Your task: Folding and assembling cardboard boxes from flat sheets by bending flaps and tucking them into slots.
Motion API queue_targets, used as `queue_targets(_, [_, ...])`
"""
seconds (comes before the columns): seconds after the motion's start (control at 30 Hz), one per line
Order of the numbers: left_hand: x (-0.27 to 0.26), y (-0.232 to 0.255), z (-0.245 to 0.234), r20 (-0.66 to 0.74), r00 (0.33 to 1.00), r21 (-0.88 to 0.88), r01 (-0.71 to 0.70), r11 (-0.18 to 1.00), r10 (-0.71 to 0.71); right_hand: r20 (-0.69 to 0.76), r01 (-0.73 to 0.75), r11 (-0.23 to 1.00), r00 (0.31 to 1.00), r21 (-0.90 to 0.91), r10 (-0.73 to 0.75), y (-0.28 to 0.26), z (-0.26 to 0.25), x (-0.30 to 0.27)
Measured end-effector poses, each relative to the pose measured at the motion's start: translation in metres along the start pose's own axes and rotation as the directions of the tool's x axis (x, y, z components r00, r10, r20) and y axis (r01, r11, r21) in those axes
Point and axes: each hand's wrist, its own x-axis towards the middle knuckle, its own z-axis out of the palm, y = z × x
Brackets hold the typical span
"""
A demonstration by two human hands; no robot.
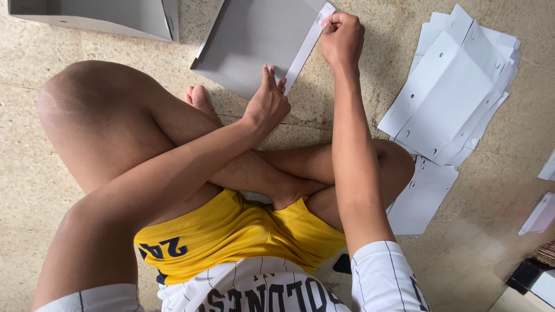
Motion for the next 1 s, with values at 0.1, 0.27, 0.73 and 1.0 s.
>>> queue_targets(0.1, [-0.001, -0.001, -0.003, 0.031, 0.999, -0.004, -0.005, 1.0, 0.005, 0.07, -0.171, 0.984, 0.983, 0.041, 0.168, -0.013, -0.005, 0.009])
queue_targets(0.27, [0.001, -0.001, 0.0, 0.021, 1.0, -0.022, 0.009, 1.0, -0.009, 0.033, -0.188, 0.98, 0.982, 0.058, 0.187, -0.007, 0.003, 0.024])
queue_targets(0.73, [0.006, -0.006, 0.0, 0.104, 0.995, -0.173, 0.021, 0.985, -0.003, -0.039, -0.147, 0.988, 0.989, -0.046, 0.145, -0.006, 0.018, -0.004])
queue_targets(1.0, [0.006, -0.006, -0.004, 0.136, 0.99, -0.133, -0.004, 0.991, 0.023, -0.394, 0.351, 0.923, 0.835, -0.157, -0.384, 0.007, 0.033, -0.042])
